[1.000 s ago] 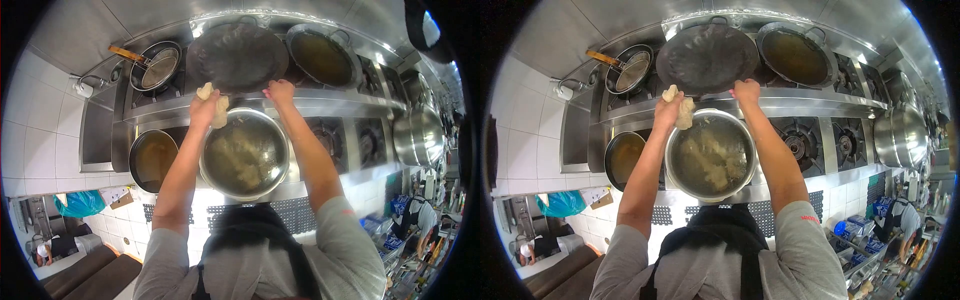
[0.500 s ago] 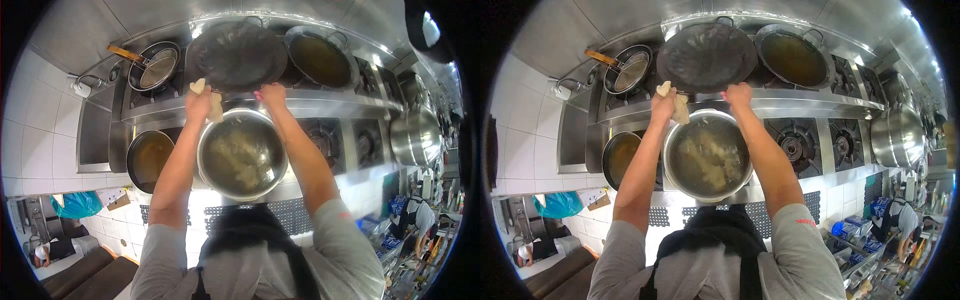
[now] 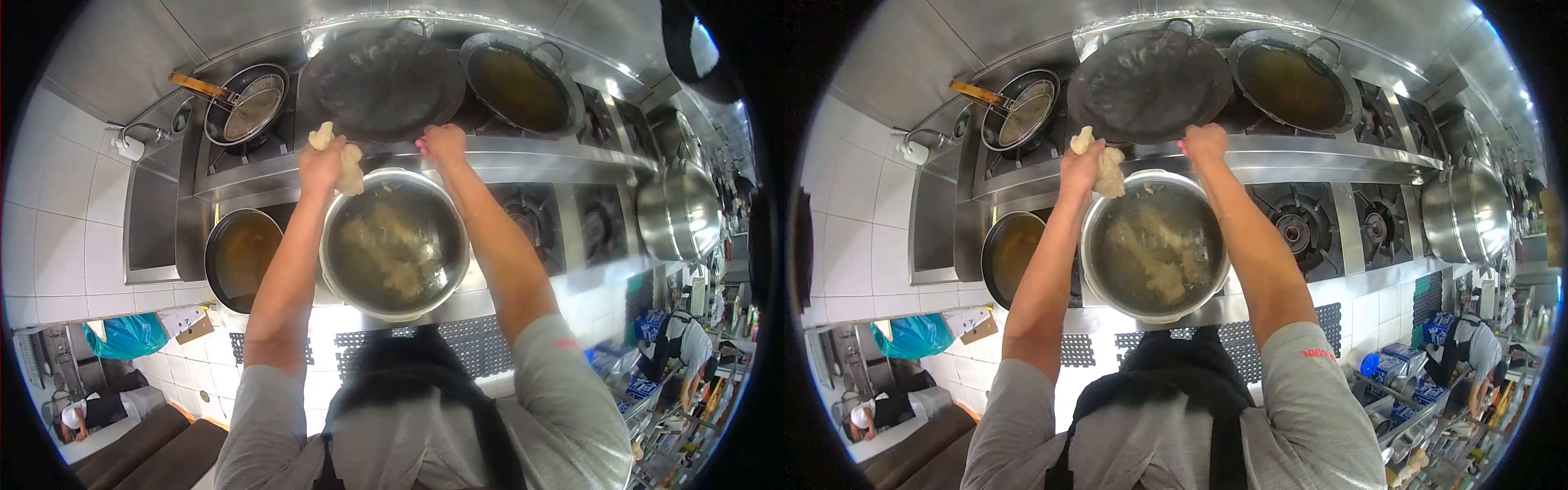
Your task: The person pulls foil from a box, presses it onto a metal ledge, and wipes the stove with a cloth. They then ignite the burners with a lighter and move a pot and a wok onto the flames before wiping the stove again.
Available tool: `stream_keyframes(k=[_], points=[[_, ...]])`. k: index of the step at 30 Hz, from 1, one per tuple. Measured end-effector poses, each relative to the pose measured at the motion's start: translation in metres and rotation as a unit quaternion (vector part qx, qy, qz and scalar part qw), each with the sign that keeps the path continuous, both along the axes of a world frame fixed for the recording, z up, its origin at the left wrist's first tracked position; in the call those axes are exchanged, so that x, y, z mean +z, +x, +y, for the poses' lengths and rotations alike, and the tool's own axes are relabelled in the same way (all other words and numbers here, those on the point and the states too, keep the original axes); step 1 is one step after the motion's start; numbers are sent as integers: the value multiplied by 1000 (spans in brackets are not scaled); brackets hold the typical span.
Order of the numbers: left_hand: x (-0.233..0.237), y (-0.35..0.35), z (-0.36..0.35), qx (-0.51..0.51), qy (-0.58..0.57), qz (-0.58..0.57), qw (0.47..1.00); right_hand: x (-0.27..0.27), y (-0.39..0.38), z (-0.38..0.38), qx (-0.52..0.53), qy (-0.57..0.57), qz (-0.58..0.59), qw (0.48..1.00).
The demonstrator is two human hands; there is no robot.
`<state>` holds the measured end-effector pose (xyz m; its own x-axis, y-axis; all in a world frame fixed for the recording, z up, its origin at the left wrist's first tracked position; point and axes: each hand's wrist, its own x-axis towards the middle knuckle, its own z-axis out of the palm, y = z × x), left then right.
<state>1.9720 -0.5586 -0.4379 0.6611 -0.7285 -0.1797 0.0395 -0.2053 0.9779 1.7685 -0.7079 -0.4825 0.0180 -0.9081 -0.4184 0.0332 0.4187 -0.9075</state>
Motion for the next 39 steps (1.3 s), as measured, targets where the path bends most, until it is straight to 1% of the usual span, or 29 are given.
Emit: stream_keyframes(k=[1, 5, 7, 11, 14, 16, 17, 19, 20, 21, 22, 23, 24, 25, 26, 27, 28, 29, 30, 31, 32, 33, 34, 35, 36, 37, 38, 39], points=[[-2, 2, -1, -1, 4, 2, 1000, -3, 2, 0, -6, -3, 21, 1000], [-6, 0, -3, -5, -19, 21, 1000, -4, 1, 4, -8, -26, 39, 999], [-9, 1, -4, 14, -30, 47, 998, 3, -1, 8, -5, -5, -3, 1000], [-14, 4, -6, 15, -25, 58, 998, 13, -4, 13, 23, 2, 4, 1000], [-12, 4, -1, 20, -36, 71, 997, 20, -13, 20, 33, 28, 10, 999], [2, 5, 7, 43, -31, 61, 997, 23, -29, 26, 48, 21, 26, 998], [11, 5, 14, 36, -52, 90, 994, 19, -42, 29, 44, 24, 27, 998], [20, 12, 28, 39, -61, 108, 991, 1, -80, 36, 34, 6, -24, 999], [25, 17, 35, 44, -75, 124, 988, 9, -102, 49, 38, 12, -36, 999], [36, 20, 45, 13, -96, 162, 982, 20, -128, 68, 41, 16, -47, 998], [49, 21, 59, -19, -115, 201, 973, 16, -157, 81, 41, 34, -42, 998], [63, 20, 75, -72, -124, 202, 969, 6, -190, 99, 47, 47, -44, 997], [87, 11, 91, -134, -108, 195, 966, 6, -218, 123, 38, 66, -22, 997], [102, 0, 107, -188, -115, 187, 957, -4, -248, 149, 16, 103, -2, 995], [118, -18, 122, -266, -112, 202, 936, -10, -277, 180, 11, 132, 14, 991], [123, -47, 134, -338, -171, 207, 902, -9, -294, 217, 7, 126, 71, 989], [143, -75, 142, -441, -149, 227, 856, -24, -321, 252, 16, 138, 108, 984], [129, -94, 119, -615, -306, 18, 726, -25, -345, 288, 94, 122, 184, 971], [123, -133, 139, -634, -198, 213, 717, -31, -368, 323, 92, 122, 175, 973], [118, -166, 148, -671, -109, 258, 687, -40, -389, 356, 196, 33, 305, 931], [99, -197, 154, -719, -59, 183, 668, -47, -395, 381, 290, -58, 425, 856], [72, -231, 165, -721, -17, 188, 667, -41, -390, 398, 287, -59, 417, 860], [47, -253, 177, -724, 25, 193, 662, -26, -387, 416, 133, 54, 309, 940], [35, -261, 184, -732, 32, 191, 654, -16, -386, 435, -32, 168, 184, 968], [25, -276, 196, -691, 74, 273, 665, -16, -393, 453, -52, 178, 181, 966], [14, -296, 210, -646, 120, 354, 666, -16, -409, 468, -43, 149, 215, 964], [-3, -306, 213, -632, 145, 377, 662, -14, -425, 487, -35, 124, 248, 960], [-5, -315, 217, -562, 185, 426, 685, -11, -433, 502, -61, 138, 248, 957]])
